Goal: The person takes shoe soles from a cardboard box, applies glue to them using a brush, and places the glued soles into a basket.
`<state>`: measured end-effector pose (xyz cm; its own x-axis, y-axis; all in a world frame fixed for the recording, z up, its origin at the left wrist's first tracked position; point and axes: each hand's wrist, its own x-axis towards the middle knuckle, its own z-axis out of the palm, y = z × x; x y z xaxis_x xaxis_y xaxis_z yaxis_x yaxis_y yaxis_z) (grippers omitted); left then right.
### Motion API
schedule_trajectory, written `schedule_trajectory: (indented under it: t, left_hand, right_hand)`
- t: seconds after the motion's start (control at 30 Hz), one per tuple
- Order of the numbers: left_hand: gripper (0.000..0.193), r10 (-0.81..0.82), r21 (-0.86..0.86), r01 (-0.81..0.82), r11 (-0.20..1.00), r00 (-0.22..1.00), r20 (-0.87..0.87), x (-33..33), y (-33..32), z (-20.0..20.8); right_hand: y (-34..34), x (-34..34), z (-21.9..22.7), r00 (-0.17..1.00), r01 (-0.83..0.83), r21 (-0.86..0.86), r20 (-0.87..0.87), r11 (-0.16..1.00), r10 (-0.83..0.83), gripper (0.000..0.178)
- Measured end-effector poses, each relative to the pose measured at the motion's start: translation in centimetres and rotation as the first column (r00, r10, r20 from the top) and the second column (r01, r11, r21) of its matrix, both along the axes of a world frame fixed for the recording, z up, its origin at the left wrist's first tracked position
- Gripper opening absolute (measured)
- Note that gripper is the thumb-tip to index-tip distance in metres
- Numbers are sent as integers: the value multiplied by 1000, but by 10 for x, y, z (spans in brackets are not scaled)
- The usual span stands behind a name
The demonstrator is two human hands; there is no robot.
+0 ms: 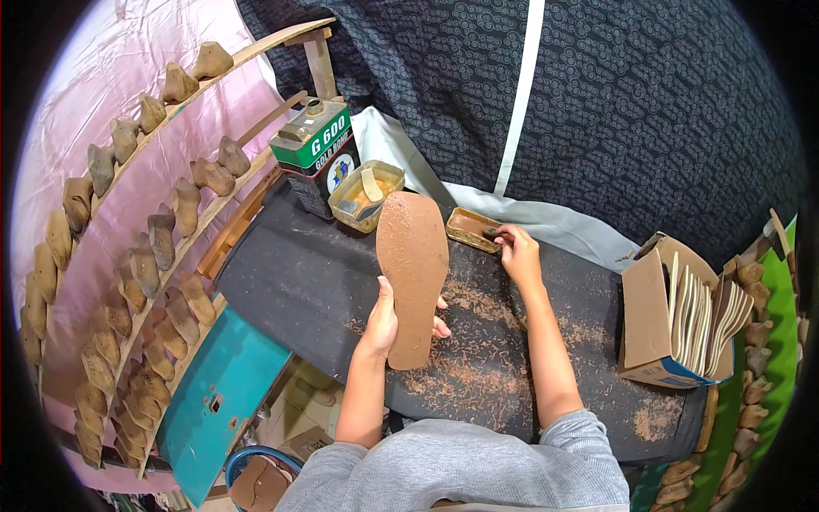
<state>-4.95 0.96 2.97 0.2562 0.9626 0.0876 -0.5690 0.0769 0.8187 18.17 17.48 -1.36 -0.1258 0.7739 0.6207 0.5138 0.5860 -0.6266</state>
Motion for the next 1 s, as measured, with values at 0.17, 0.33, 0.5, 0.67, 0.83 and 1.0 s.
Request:
schedule_trajectory:
  t: [0.17,0.33,0.5,0.67,0.83,1.0]
  left_hand:
    - [83,16,9,-16,1000,1000,-2,-3,-2,-1]
    - [83,18,-6,-18,1000,1000,5,-2,-3,2]
    - [84,9,1,-9,1000,1000,4,-4,-3,0]
    - [84,22,3,-22,1000,999,-48,-2,-1,0]
    - [81,33,-14,-34,999,994,-101,6,1,-2]
    - [81,21,13,-21,1000,998,-55,10,1,3]
  right_hand:
    - [-7,-6,6,999,10,-7,-37,1000,-11,21]
    - [-8,-6,12,1000,-2,-11,23,1000,2,16]
    - [-40,-17,47,996,7,61,-90,998,-2,29]
    - [-94,-35,106,968,-120,316,-173,941,181,38]
    - [-112,-51,129,931,-324,548,40,771,362,28]
    - [-114,-54,124,963,-250,524,45,814,267,33]
